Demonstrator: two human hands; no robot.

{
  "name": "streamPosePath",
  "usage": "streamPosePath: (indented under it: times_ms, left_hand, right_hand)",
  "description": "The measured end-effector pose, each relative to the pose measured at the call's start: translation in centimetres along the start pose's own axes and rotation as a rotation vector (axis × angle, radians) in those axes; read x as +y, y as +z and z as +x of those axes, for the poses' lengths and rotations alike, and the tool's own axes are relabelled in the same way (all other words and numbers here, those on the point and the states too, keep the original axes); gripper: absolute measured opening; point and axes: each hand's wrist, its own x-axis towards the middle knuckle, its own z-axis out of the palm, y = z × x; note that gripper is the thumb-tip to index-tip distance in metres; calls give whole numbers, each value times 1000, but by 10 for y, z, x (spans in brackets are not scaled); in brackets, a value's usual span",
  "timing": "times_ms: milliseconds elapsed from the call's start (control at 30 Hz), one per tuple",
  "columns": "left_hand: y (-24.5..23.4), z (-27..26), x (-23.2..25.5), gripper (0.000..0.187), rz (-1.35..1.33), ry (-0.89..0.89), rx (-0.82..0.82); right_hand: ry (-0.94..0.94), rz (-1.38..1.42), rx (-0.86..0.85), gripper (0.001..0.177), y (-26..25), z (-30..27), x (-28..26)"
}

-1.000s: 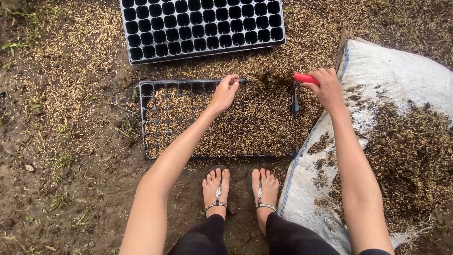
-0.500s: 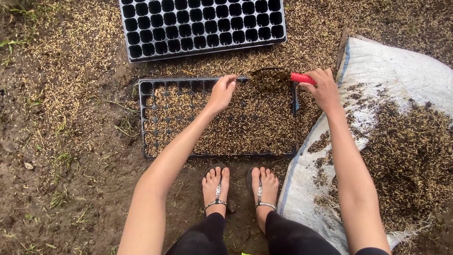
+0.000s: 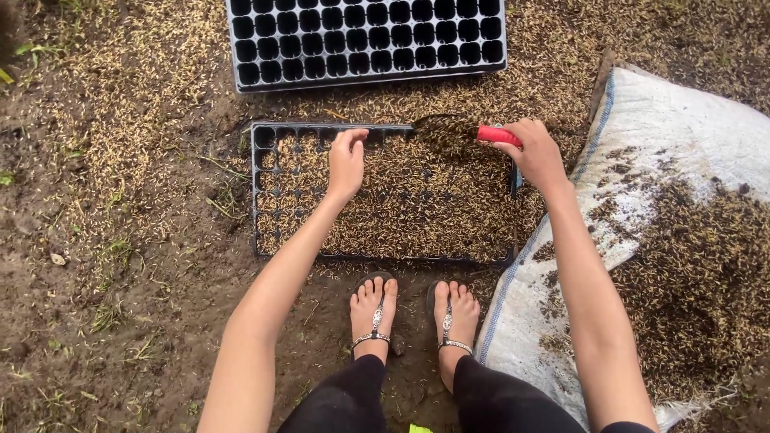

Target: The person scoops soil from a white sack using a small red trowel and fills the cells of a black seedling tray. They use their hands to spread and level the soil within the tray, repeating the process to fill multiple cells.

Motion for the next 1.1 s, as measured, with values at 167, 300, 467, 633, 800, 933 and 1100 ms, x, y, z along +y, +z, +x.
streamPosePath:
  times_ms: [167, 300, 467, 633, 800, 933, 1100]
  left_hand:
    - [-12, -5, -3, 26, 70, -43, 17]
    - [-14, -5, -5, 28, 109, -22, 48]
    - [-21, -7, 5, 35, 87, -5, 107]
    - [-26, -9, 12, 39, 139, -5, 158]
    - [-28, -13, 20, 40, 214, 4, 119]
    - [-15, -11, 5, 40, 287, 69, 26]
    - [1, -15, 25, 52, 678, 361, -121]
  right_hand:
    - [-100, -119, 77, 29, 35, 28, -26]
    - [-147, -167, 114, 30, 68, 47, -47]
    - [-180, -174, 145, 30, 99, 55, -82]
    - [-198, -174, 209, 31, 104, 56, -91]
    - [-119, -156, 254, 29, 75, 38, -61]
    - [-9, -17, 217, 28, 28, -8, -30]
    - [296, 150, 142, 26, -8, -83, -15]
